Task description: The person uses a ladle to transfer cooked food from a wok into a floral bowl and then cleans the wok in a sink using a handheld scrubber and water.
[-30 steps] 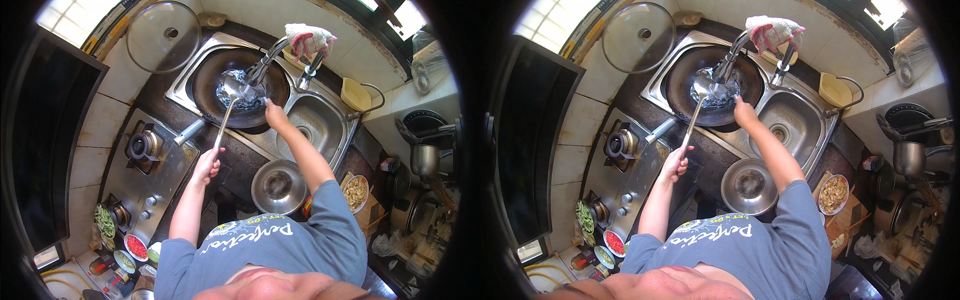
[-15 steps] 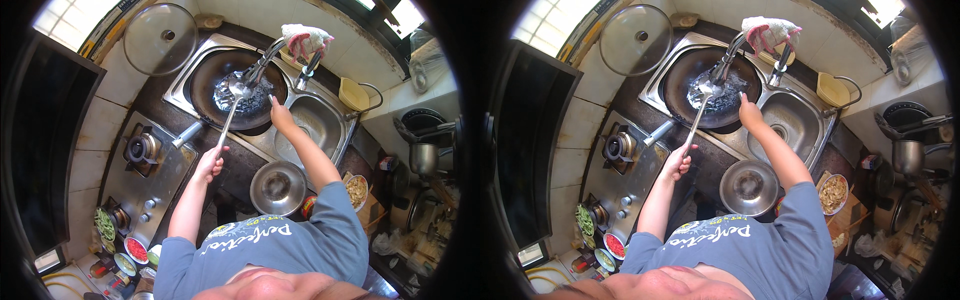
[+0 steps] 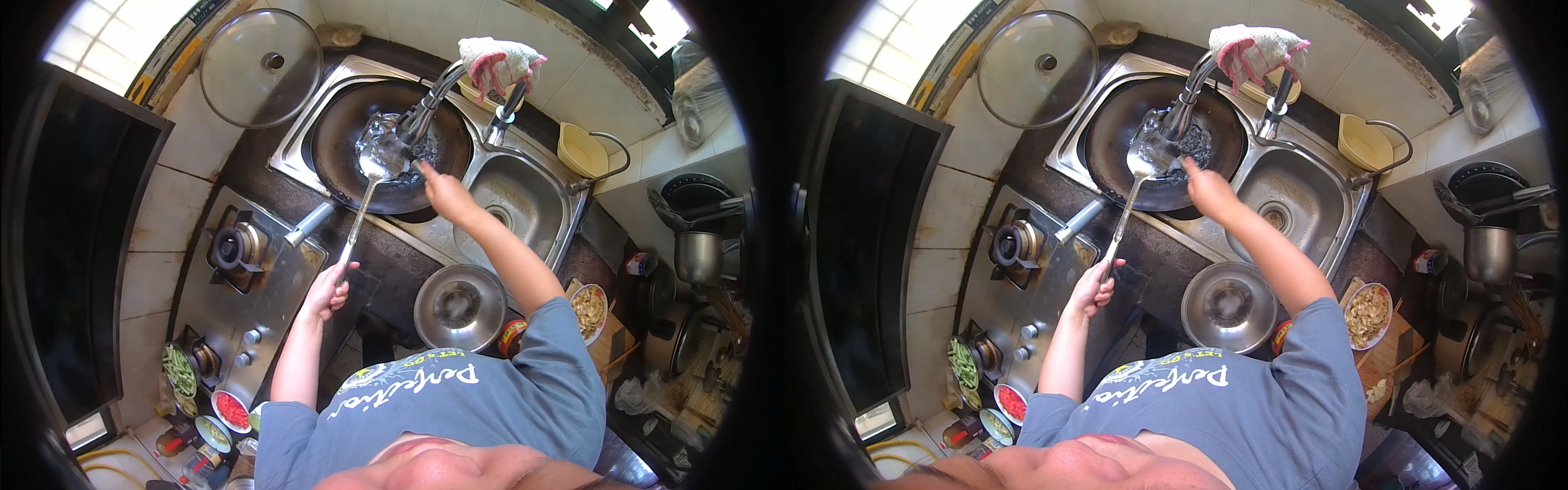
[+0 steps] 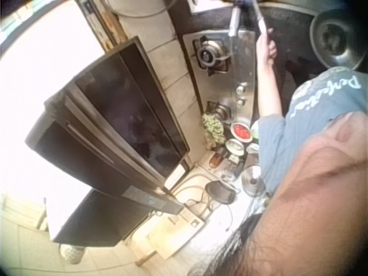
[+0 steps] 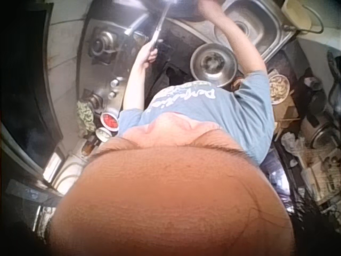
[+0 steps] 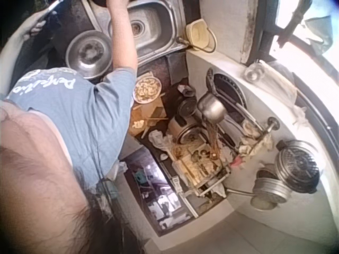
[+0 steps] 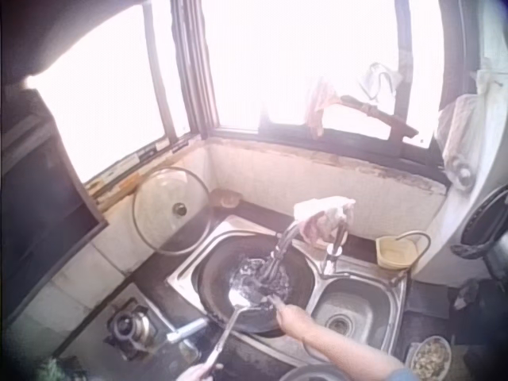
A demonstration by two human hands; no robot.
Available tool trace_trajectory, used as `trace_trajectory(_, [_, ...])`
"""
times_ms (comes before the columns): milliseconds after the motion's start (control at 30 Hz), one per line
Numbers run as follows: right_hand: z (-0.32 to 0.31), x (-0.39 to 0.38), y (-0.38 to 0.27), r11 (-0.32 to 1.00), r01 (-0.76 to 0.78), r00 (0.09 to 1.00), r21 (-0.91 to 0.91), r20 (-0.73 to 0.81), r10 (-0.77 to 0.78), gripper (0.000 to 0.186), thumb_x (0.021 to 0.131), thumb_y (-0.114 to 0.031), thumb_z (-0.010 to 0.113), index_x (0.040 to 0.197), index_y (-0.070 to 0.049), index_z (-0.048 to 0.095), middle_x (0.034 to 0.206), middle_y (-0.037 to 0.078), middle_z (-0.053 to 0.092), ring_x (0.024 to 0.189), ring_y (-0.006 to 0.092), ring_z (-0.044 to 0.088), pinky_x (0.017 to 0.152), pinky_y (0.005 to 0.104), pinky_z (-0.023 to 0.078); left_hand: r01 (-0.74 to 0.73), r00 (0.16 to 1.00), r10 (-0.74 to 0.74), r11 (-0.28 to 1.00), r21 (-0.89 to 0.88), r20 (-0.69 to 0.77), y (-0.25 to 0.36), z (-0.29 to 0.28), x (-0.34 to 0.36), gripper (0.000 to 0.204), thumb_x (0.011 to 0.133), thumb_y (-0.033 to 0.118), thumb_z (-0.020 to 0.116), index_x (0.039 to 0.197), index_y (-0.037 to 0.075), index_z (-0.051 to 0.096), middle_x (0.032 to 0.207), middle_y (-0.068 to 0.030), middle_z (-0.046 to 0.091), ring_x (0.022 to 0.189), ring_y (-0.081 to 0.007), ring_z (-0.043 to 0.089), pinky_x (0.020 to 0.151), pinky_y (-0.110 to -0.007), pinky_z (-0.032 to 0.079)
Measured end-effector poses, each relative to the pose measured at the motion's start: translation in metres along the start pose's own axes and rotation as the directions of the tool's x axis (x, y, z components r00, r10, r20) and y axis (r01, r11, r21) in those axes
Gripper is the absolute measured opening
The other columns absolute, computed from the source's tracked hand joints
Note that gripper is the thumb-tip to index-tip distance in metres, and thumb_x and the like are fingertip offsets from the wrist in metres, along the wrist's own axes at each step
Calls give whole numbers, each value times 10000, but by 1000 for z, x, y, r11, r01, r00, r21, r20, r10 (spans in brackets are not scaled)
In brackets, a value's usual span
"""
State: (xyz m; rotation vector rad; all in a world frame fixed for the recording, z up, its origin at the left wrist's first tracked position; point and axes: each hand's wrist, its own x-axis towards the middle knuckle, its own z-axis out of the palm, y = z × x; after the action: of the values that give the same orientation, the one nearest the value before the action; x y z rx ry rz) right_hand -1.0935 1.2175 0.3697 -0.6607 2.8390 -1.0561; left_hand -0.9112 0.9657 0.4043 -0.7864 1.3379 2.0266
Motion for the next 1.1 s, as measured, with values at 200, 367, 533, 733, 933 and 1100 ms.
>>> trace_trajectory(200, [2,26,32,969,-104,983,-224,126,134,320,824,-100,332,1088,44,443,716,235,582,731,367,580,643,455,451,12,1000,-13,997,80,9,3,7,0,340,893,339,393,1095,81,485,477,53,320,330,-15,228,302,-145,176])
trace_trajectory(367, [-15,8,5,992,-83,996,-96,13,85,353,776,-89,410,1101,43,442,710,231,572,671,373,565,621,455,439,25,999,-23,998,49,-41,12,10,3,339,881,366,416,1044,80,497,481,57,323,333,-9,239,305,-147,177])
trace_trajectory(533, [11,7,10,989,-67,988,-133,128,84,328,786,-100,405,1085,28,448,713,235,574,691,374,570,632,453,444,55,997,-53,997,51,-53,26,25,6,330,881,352,424,1029,64,489,493,53,345,338,-3,238,305,-146,179])
trace_trajectory(733, [-2,11,31,985,-142,990,-94,-21,141,359,791,-107,412,1128,13,447,734,249,567,678,383,560,625,460,436,45,997,-40,996,77,-59,23,23,-5,297,881,335,428,1015,80,503,487,54,342,334,-4,242,304,-143,177])
trace_trajectory(933, [9,18,30,986,-114,990,-121,65,122,351,787,-99,395,1119,2,444,719,253,560,667,393,553,610,475,422,-63,968,183,839,541,-170,27,31,8,291,841,329,503,949,64,556,521,39,433,366,-19,327,330,-162,247])
trace_trajectory(1100, [-24,11,47,984,-123,990,-129,-82,113,390,779,-101,393,1133,60,417,695,250,568,661,383,567,605,477,438,162,586,798,-283,945,138,35,38,-11,420,693,233,622,1099,163,538,626,-81,553,582,-245,577,528,-352,462])
